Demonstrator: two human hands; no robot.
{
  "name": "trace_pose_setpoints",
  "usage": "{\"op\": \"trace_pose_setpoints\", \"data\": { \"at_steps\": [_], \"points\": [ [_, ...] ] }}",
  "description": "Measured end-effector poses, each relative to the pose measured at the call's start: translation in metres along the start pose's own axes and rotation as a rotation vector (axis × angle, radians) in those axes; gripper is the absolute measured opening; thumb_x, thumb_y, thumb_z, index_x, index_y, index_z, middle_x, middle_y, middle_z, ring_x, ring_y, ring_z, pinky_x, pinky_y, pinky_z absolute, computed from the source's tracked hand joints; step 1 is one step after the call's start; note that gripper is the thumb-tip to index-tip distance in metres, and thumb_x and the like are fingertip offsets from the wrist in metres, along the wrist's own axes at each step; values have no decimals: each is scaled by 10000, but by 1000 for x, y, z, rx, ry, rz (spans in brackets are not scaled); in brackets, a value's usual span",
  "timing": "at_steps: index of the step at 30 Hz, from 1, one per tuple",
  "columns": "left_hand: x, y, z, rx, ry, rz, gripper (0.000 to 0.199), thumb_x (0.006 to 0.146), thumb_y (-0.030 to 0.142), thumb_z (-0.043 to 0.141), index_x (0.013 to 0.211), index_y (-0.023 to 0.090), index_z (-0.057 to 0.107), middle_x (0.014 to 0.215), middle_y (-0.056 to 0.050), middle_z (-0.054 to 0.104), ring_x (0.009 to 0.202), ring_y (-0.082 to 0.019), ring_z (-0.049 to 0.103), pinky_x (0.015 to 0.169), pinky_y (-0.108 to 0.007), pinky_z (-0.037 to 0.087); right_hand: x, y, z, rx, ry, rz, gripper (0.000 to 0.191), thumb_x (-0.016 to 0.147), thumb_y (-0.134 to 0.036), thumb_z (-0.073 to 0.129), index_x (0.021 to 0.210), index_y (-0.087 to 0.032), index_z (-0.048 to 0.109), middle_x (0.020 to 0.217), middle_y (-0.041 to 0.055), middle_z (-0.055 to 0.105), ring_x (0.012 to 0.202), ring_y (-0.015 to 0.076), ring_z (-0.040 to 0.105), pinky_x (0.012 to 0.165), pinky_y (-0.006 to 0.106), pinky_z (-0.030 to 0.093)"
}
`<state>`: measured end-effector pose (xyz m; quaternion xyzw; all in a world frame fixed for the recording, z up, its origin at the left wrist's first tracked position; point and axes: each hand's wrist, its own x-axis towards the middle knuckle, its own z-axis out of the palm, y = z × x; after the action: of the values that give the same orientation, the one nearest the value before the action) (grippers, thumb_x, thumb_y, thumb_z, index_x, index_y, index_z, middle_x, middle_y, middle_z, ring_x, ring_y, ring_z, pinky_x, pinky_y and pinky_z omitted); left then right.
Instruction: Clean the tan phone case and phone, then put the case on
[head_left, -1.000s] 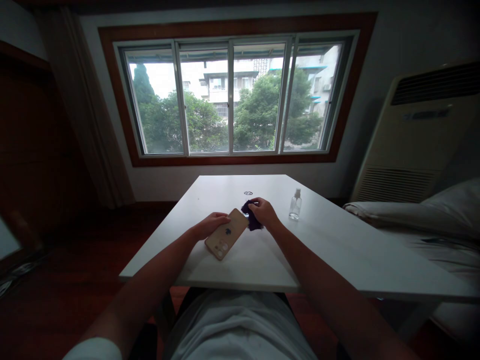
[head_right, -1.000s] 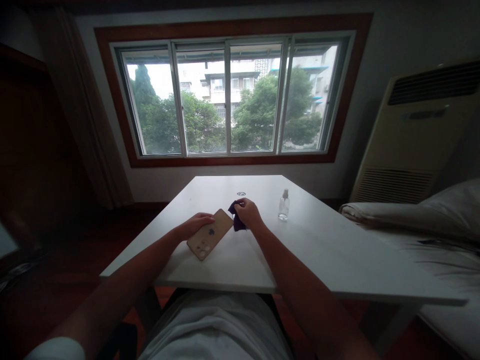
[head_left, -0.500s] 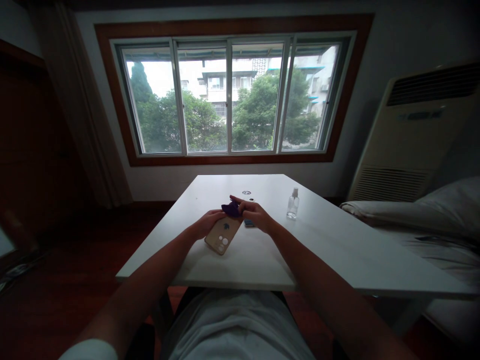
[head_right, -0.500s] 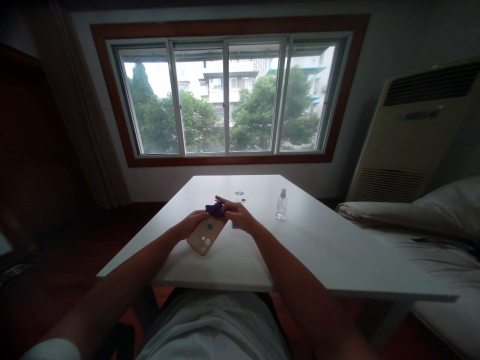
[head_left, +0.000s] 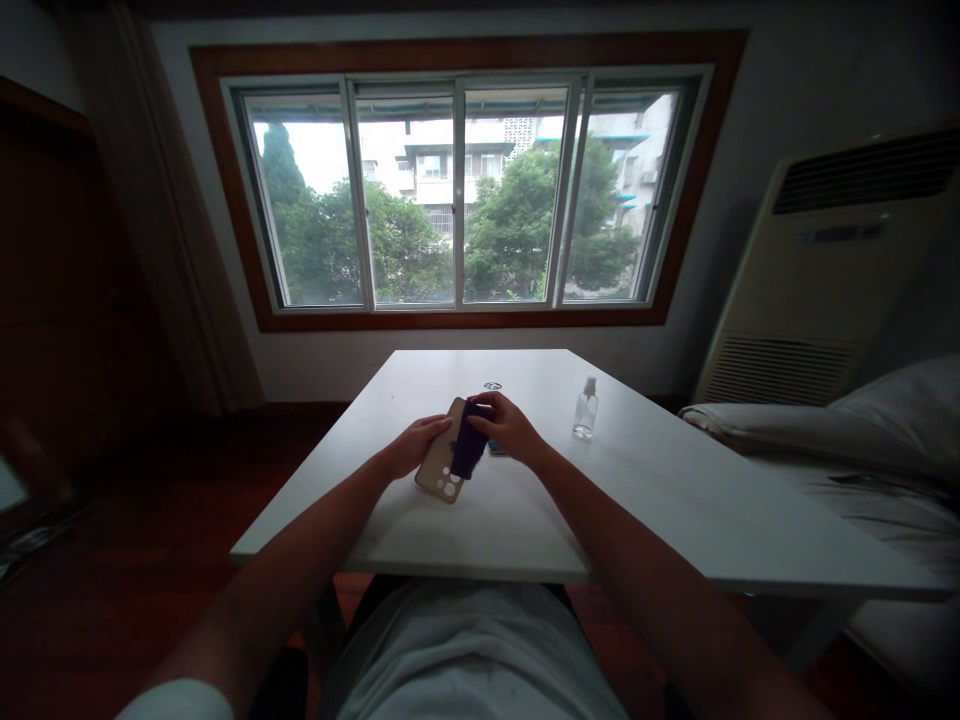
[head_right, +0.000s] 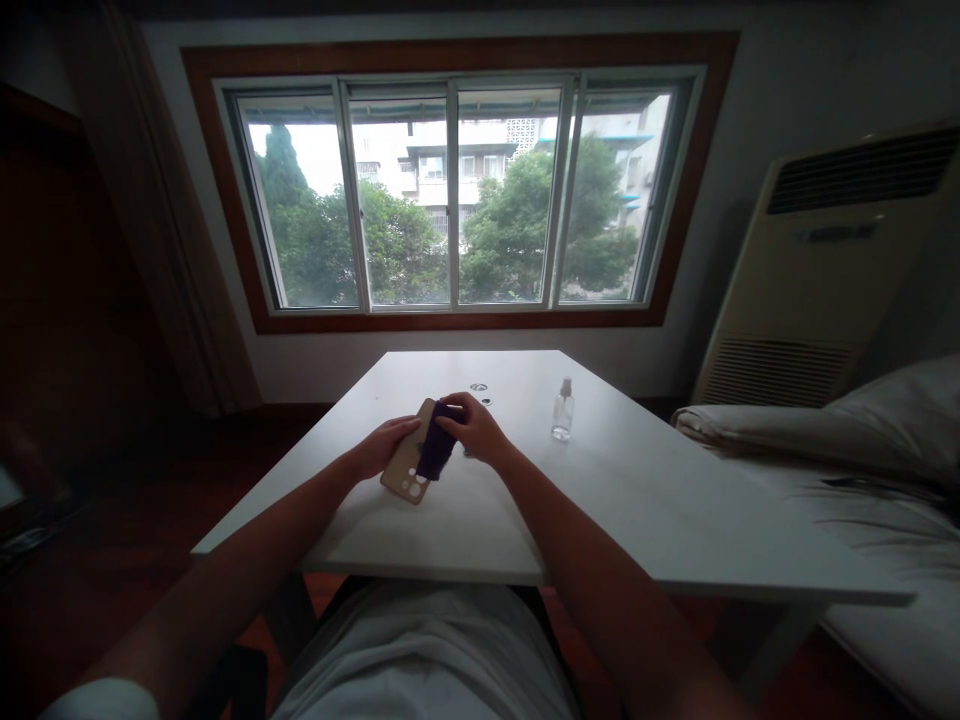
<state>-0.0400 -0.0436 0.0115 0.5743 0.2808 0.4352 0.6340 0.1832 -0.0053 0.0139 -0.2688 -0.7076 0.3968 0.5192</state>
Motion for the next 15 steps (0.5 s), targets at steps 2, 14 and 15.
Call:
{"op": "trace_pose_setpoints", "data": {
  "at_steps": [2,14,15],
  "points": [
    [0,0,-1,-7,-2,1,491,863,502,743,1152,109,686,1008,-151,726,814,-242,700,730,-333,551,1,4,-1,-79,29,21,523,744,-390,821,1201,-236,618,1113,59,724,918,224,703,819,392,584],
    [7,-12,-8,181,-40,14,561,865,579,731,1172,111,706,1048,-139,714,857,-211,659,754,-303,493,8,7,1,113,180,162,472,768,-540,779,1078,-190,714,859,38,754,674,162,662,579,265,522],
    [7,-13,-8,209,-50,14,561,864,583,731,1169,113,709,1050,-140,714,859,-213,658,751,-305,490,9,8,2,113,209,158,472,772,-558,764,1066,-190,720,844,34,752,663,160,656,575,264,517]
  ]
}}
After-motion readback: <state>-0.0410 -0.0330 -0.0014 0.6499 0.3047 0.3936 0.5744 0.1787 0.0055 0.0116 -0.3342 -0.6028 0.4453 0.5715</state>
